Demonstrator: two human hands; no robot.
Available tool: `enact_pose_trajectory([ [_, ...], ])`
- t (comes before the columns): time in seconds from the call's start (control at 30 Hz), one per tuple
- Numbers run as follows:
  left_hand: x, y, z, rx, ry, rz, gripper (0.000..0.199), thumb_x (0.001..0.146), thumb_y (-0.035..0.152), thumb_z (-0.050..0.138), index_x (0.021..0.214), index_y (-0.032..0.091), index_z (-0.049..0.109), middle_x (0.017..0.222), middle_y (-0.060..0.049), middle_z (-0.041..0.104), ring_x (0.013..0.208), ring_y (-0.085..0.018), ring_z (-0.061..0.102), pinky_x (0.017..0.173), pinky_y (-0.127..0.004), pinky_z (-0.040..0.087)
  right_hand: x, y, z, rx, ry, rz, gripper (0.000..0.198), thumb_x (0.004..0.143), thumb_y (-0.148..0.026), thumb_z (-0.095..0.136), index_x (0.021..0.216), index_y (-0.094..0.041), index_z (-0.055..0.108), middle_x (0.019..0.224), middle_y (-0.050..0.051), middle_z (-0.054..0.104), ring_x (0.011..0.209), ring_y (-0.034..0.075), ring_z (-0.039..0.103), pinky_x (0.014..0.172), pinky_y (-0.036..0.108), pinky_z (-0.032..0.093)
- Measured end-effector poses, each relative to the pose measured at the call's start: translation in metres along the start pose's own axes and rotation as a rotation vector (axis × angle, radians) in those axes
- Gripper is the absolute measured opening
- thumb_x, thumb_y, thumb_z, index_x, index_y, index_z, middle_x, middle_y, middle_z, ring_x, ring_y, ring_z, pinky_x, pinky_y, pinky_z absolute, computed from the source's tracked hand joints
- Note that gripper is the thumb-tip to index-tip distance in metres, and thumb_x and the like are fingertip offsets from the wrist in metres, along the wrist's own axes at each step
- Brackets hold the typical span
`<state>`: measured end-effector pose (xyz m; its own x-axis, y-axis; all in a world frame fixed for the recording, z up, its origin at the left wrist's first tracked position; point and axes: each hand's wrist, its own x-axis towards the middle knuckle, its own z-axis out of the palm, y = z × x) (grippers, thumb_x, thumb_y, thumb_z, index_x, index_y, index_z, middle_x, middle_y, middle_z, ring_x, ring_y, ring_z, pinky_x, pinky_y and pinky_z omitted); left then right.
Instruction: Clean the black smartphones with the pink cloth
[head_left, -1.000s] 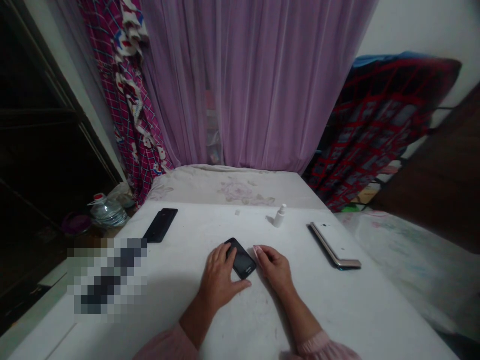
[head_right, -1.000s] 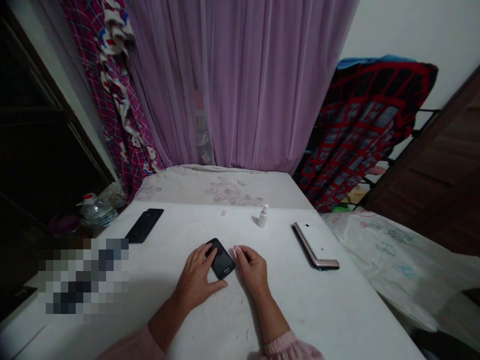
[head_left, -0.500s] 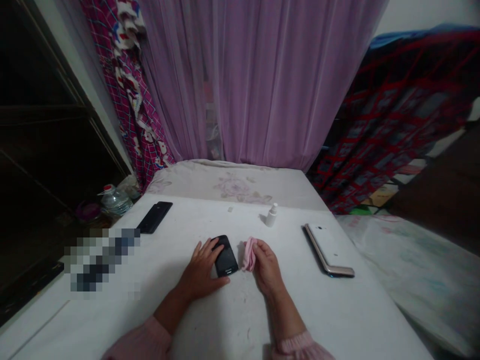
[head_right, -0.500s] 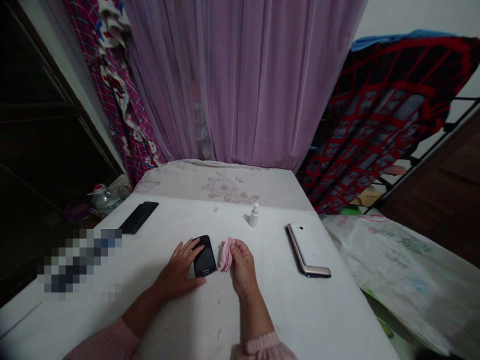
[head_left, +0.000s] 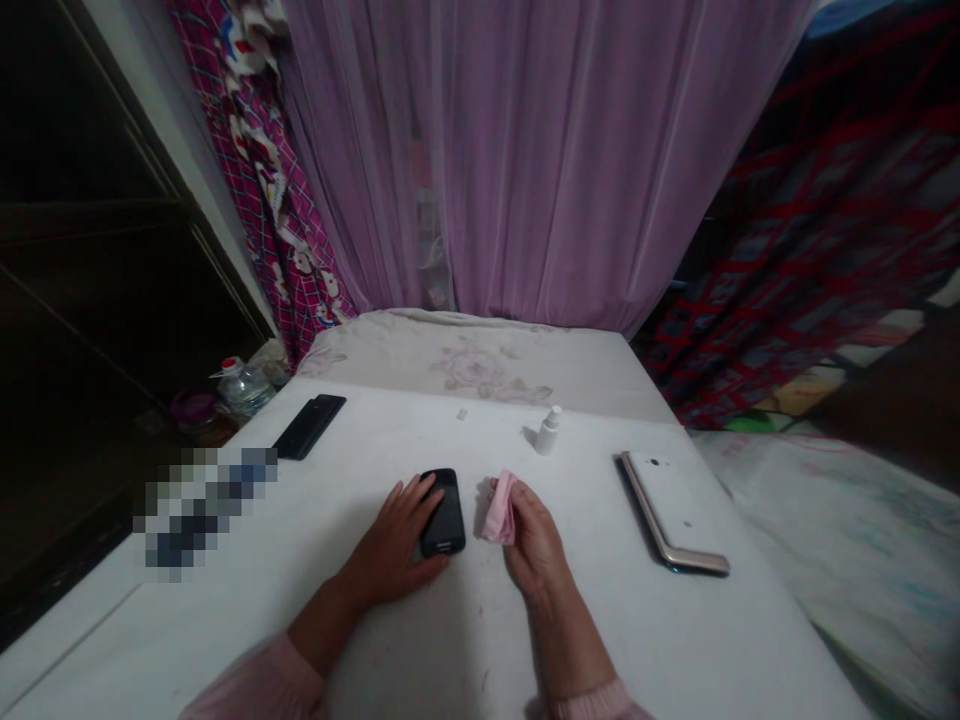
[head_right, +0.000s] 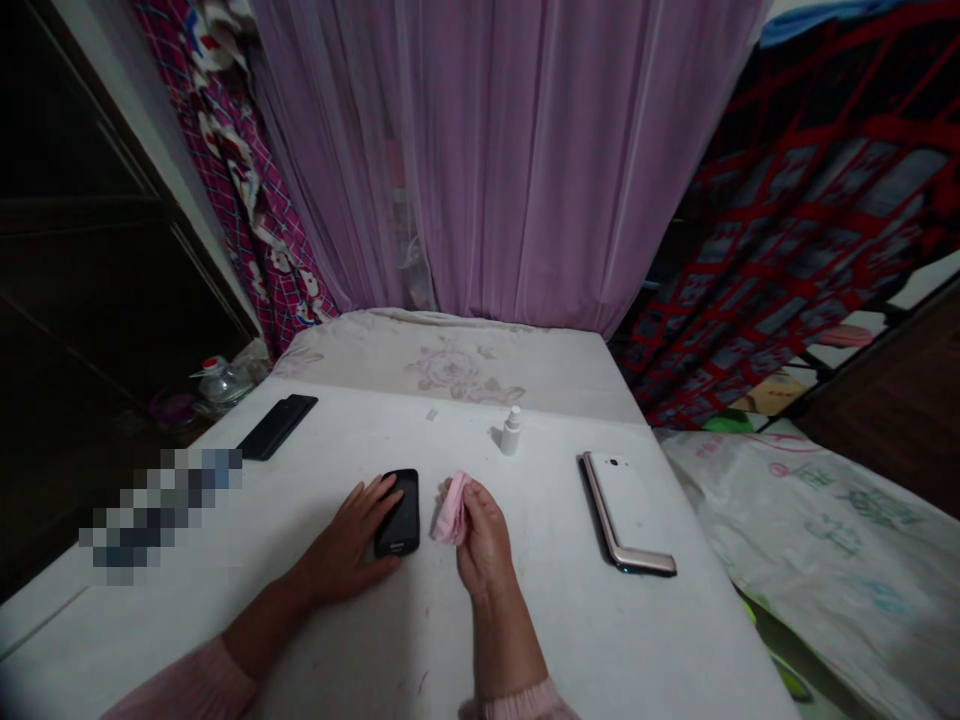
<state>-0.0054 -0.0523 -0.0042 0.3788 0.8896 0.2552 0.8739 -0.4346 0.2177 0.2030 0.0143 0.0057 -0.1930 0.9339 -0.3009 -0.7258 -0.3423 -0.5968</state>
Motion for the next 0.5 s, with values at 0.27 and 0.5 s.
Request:
enact_pose_trajectory([
  [0.27, -0.0002, -0.0032, 0.0038, 0.027, -0.003, -0.011, 0.074, 0.09, 0.043, 0.054, 0.15, 0.021, 0.017, 0.155, -0.015, 0.025, 0.142, -0.033, 0.026, 0.113, -0.057, 0.024, -0.0022, -0.0029, 0.0028, 0.031, -0.022, 0.04, 0.036, 0.058, -0.036, 0.088, 0.085, -0.018, 0.073, 0.087, 0.005, 0.076, 0.075, 0.013, 0.068, 0.068, 0.022, 0.053],
  [0.5, -0.0016, -0.005, -0.0028, -0.026, -0.05, 0.033, 0.069, 0.091, 0.039, 0.051, 0.15, 0.02, 0.019, 0.156, -0.014, 0.024, 0.143, -0.031, 0.023, 0.114, -0.056, 0.02, -0.0044, -0.0023, -0.0033, 0.068, 0.017, 0.072, 0.034, 0.057, -0.029, 0.088, 0.085, -0.017, 0.072, 0.085, 0.005, 0.076, 0.071, 0.012, 0.068, 0.07, 0.02, 0.054],
])
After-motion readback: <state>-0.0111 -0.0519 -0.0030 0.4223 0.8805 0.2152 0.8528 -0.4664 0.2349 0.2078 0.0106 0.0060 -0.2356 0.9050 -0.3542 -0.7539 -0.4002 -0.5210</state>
